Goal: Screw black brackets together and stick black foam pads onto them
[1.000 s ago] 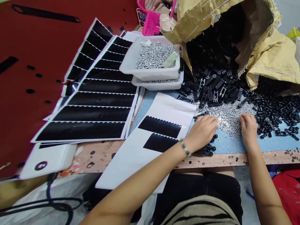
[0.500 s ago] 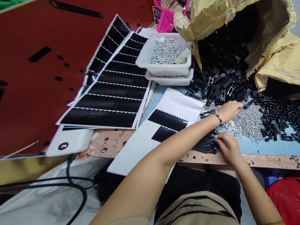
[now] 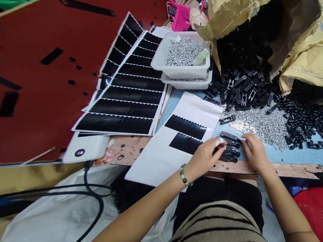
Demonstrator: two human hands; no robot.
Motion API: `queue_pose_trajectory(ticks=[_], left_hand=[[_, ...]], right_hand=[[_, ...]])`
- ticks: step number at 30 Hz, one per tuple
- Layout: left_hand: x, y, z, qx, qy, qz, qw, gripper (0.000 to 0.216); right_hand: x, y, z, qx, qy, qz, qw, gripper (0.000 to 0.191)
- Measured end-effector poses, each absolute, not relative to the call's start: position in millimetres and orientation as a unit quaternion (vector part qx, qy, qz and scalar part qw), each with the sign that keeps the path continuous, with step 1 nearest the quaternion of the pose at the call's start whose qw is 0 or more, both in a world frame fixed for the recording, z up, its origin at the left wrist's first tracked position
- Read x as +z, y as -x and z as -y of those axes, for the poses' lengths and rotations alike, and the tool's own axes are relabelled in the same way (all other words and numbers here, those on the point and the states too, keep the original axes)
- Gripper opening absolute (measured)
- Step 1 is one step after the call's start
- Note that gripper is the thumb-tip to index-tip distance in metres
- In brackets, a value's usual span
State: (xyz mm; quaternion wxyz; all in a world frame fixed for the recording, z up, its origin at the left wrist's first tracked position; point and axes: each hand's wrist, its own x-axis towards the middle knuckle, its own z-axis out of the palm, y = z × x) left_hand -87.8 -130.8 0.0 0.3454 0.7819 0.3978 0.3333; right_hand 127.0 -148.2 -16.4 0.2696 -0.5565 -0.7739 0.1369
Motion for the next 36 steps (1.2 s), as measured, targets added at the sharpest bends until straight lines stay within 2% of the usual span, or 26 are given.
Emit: queue_pose_trajectory(ticks=[5,8,12,16,22,23,24,27,29,36], left_hand=[[-20.3,83.2,142.3,0.307,-0.861,-0.343,0.216,0.017],[-21.8,79.5,141.0,0.301,-0.887,-0.317,0.150,0.022],[-23.8,77.2,141.6,0.310,-0.890,-0.310,0.128,0.023],[-32.3,75.0,145.9,0.334,-0.866,-0.337,0.155,0.021],[-26.7,79.7,151.4,0.316,-0.862,-0.364,0.156,0.014],[-23.8,82.7,150.5,0.306,-0.866,-0.363,0.161,0.015],[-21.4,86.0,148.8,0.292,-0.870,-0.359,0.167,0.025],[-20.2,93.7,141.2,0.237,-0.894,-0.336,0.179,0.073],[-24.8,94.5,136.3,0.201,-0.906,-0.326,0.178,0.088],[-39.1,84.9,135.8,0.174,-0.907,-0.340,0.178,0.077]], right_hand=[[-16.9,-128.5,124.1,0.007,0.612,0.787,0.071,0.019],[-16.4,-126.5,120.4,-0.019,0.627,0.778,0.039,0.020],[-21.1,-133.0,117.9,-0.001,0.619,0.783,0.061,0.020],[-25.6,-140.2,117.9,0.050,0.614,0.777,0.127,0.019],[-19.6,-131.0,151.7,0.186,0.583,0.700,0.369,0.006],[-19.2,-127.0,160.5,0.214,0.577,0.682,0.395,0.006],[-19.4,-122.5,169.0,0.237,0.570,0.672,0.410,0.007],[-21.8,-108.7,187.8,0.255,0.532,0.701,0.400,0.007],[-23.2,-102.0,193.4,0.227,0.508,0.748,0.362,0.009],[-19.2,-103.1,194.2,0.115,0.482,0.830,0.255,0.014]])
